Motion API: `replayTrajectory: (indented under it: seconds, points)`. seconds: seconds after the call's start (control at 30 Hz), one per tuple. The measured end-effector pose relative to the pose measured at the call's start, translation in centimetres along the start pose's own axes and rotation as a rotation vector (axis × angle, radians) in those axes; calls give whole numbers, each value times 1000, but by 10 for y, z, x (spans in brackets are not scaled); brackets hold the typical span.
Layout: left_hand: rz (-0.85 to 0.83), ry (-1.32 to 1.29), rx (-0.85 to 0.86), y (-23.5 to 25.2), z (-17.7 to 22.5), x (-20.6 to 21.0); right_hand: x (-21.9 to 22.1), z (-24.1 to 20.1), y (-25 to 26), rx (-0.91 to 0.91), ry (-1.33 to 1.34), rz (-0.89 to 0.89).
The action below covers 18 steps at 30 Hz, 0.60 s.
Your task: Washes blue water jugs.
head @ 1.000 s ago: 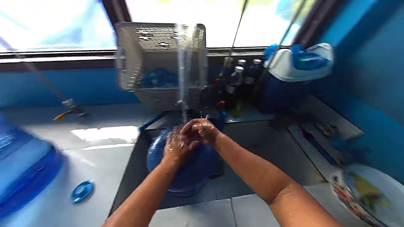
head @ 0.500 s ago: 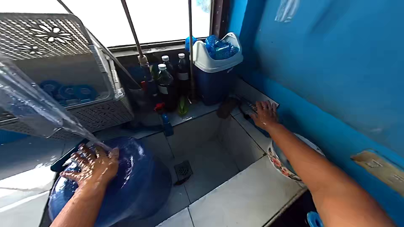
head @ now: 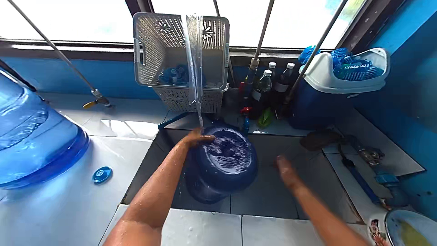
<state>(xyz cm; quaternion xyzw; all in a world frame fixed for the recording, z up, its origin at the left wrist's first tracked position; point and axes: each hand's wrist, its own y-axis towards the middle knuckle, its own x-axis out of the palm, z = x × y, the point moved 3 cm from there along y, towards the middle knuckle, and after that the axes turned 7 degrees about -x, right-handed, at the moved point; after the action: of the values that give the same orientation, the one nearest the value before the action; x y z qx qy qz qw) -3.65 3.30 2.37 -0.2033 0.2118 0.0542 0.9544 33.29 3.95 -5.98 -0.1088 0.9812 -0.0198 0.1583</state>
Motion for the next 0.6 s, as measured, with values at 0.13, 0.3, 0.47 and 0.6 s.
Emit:
replayTrajectory:
  seconds: [0.13,0.3,0.47,0.6]
  points:
    - [2,-363,-1,-44,-3,62,77,11,-34,165,874,116]
    - [-67,-347,439,-134,124,15,-41,-118,-52,-323,535,116]
    - [-95,-630,456,-125,109,-15,8,-73,-47,-14,587,211]
    - [-75,-891,198,-115,23,14,30,-47,-55,-3,741,149]
